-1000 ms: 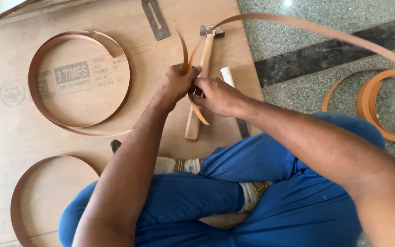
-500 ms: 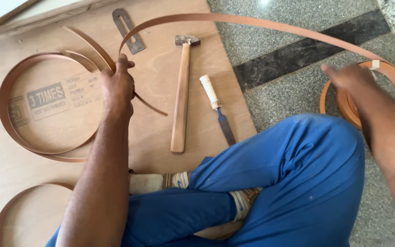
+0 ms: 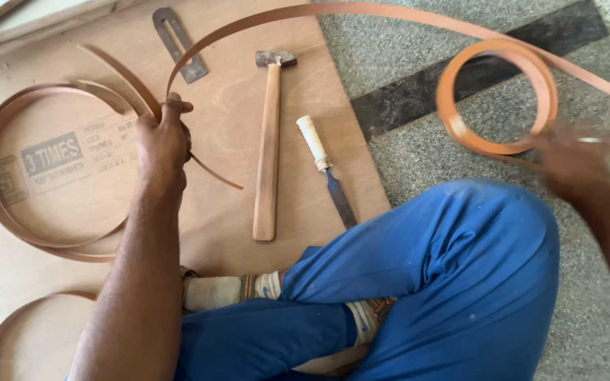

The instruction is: The person sits on the floor and uses a chisel and hammer to shape and smooth thin wooden strips. They repeatedly bend the strips to check flexibility and tap the chisel with the hammer to refine the edges.

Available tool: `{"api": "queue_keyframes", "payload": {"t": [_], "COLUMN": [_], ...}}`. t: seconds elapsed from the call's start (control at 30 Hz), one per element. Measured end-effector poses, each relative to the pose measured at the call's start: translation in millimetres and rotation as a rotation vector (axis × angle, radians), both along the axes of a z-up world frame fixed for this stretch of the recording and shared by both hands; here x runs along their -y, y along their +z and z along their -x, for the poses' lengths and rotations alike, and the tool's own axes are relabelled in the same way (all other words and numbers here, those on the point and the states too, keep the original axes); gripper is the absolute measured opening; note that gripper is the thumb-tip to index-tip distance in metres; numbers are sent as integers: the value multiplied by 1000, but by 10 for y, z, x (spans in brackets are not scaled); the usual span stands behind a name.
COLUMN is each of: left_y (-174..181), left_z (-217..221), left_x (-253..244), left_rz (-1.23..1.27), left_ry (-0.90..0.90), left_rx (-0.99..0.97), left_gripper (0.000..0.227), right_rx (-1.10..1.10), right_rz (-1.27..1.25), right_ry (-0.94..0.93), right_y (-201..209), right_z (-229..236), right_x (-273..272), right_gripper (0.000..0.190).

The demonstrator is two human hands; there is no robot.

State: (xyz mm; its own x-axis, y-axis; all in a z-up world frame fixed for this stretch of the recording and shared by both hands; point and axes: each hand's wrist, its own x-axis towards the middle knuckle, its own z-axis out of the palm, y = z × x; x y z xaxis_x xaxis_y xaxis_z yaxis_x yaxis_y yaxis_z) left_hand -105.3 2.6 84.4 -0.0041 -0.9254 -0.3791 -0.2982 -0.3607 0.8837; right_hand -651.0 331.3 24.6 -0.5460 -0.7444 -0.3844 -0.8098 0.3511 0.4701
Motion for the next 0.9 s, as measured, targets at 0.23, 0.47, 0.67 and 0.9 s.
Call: {"api": "queue_keyframes", "payload": {"t": [0.23,0.47,0.67,0.9], "left_y": [-15,-45,-31,29], "left_z": [62,76,76,78], "left_x": [-15,-59,-54,-51], "left_rz": [16,-14,-3,4], "left_ry": [-36,-76,-77,-73], "left_rx": [-5,6,48,65], "left_gripper": [35,36,37,37], "right_rx": [115,504,597,635], "right_rz": [522,410,479,410], "right_ry": [121,397,92,59], "right_y": [84,67,105,-97], "right_z": [329,-925,-1131,-497], "right_x": [-112,586,451,23], "right_gripper": [50,76,49,39]}}
